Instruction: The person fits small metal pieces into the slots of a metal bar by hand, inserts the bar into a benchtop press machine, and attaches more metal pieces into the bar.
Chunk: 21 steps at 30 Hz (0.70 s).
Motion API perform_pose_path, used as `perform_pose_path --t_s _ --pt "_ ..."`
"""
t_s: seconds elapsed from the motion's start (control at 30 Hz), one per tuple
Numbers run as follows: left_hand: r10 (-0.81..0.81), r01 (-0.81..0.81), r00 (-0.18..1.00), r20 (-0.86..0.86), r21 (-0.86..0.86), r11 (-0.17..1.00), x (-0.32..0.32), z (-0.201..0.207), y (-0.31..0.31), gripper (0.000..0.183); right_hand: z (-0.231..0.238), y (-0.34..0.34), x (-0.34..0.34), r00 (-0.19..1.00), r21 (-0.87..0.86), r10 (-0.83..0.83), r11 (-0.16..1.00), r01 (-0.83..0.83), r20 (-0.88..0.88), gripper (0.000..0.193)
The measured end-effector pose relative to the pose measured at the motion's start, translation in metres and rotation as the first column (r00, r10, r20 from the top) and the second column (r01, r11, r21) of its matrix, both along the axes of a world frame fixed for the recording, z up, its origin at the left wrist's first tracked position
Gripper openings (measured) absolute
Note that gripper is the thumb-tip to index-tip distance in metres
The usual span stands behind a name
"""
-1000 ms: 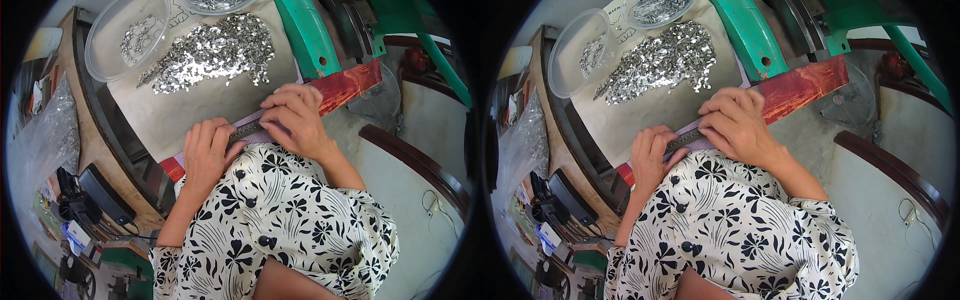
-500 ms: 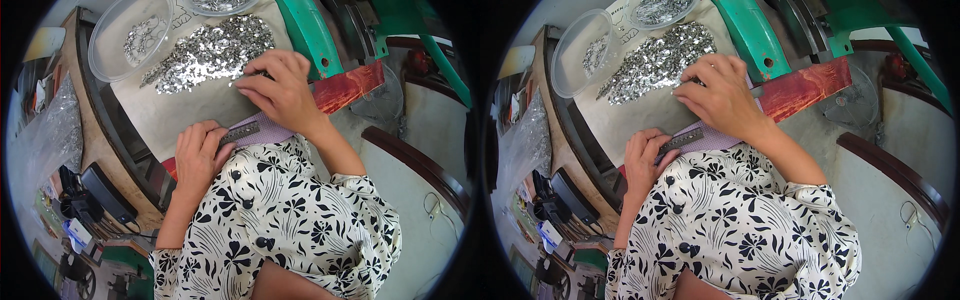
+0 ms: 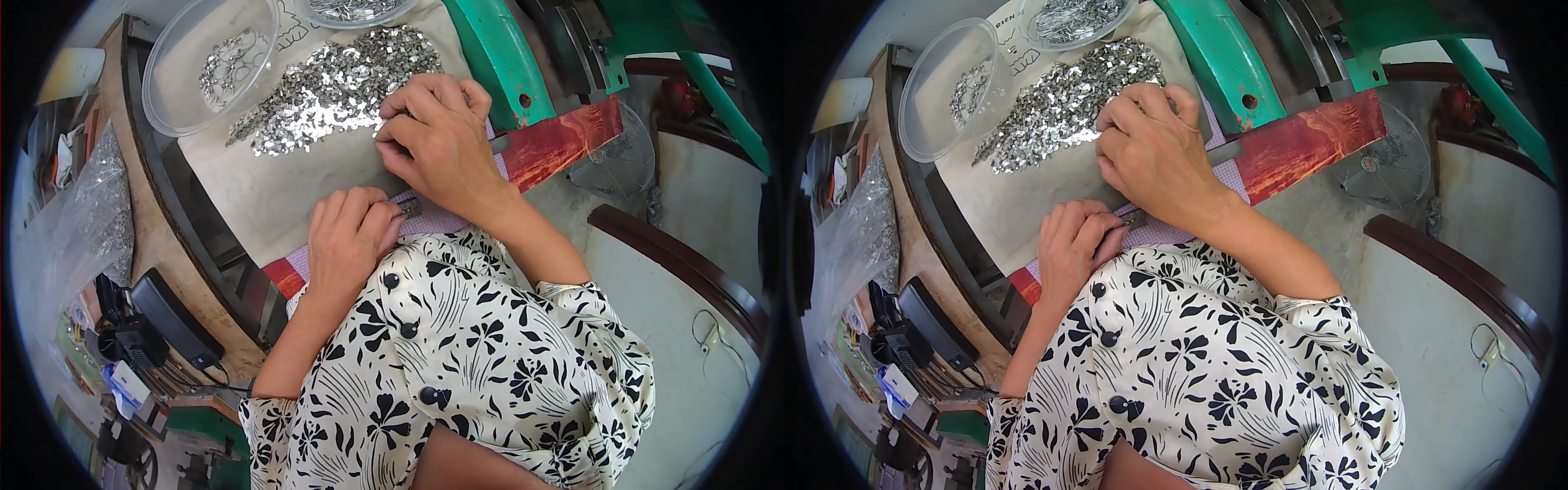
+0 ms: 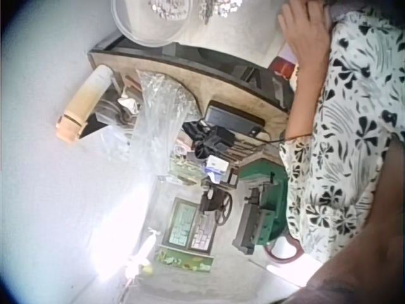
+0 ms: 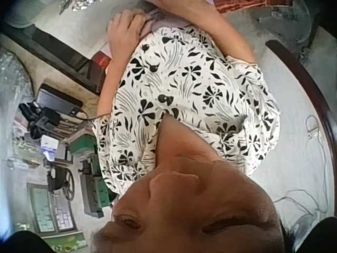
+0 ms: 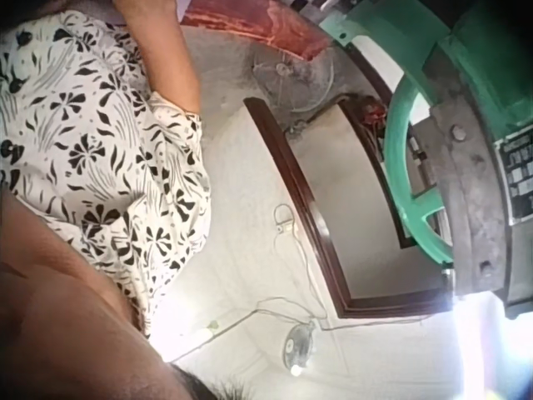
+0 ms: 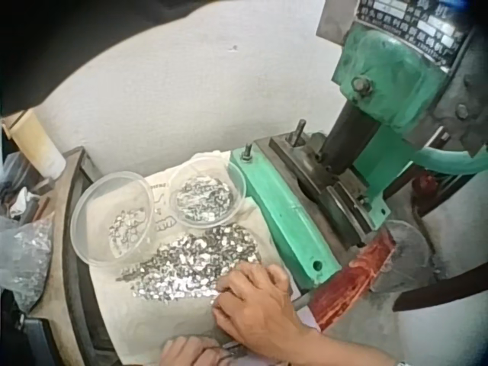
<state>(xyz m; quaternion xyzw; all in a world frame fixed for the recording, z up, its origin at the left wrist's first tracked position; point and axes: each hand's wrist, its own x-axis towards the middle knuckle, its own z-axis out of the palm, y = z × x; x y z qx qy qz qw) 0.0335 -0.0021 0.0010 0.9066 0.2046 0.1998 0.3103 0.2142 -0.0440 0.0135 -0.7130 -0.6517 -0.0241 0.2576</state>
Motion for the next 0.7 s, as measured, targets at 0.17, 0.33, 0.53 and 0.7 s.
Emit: perform_pose_path --t_s 0.17,0.33,0.53,0.7 --pt "0.020 -0.021 1.000 0.011 0.033 0.999 0.000 -0.002 -0.002 0.022 0.006 -0.031 0.008 0.989 0.039 0.048 0.998 -0.043 -0.138 0.016" --pt "0.029 -0.029 0.999 0.017 0.003 1.000 0.001 -0.001 -0.002 0.024 0.008 -0.065 -0.001 0.980 -0.056 0.121 0.990 -0.131 -0.156 0.020" --pt "0.002 -0.003 1.000 0.008 0.043 0.999 0.003 -0.003 -0.001 0.023 0.005 -0.070 -0.010 0.989 -0.070 0.131 0.988 -0.137 -0.074 0.021" --pt "0.016 -0.017 1.000 -0.019 -0.018 1.000 -0.004 0.003 -0.001 0.028 0.010 -0.071 -0.008 0.989 -0.068 0.150 0.986 -0.151 -0.011 0.020"
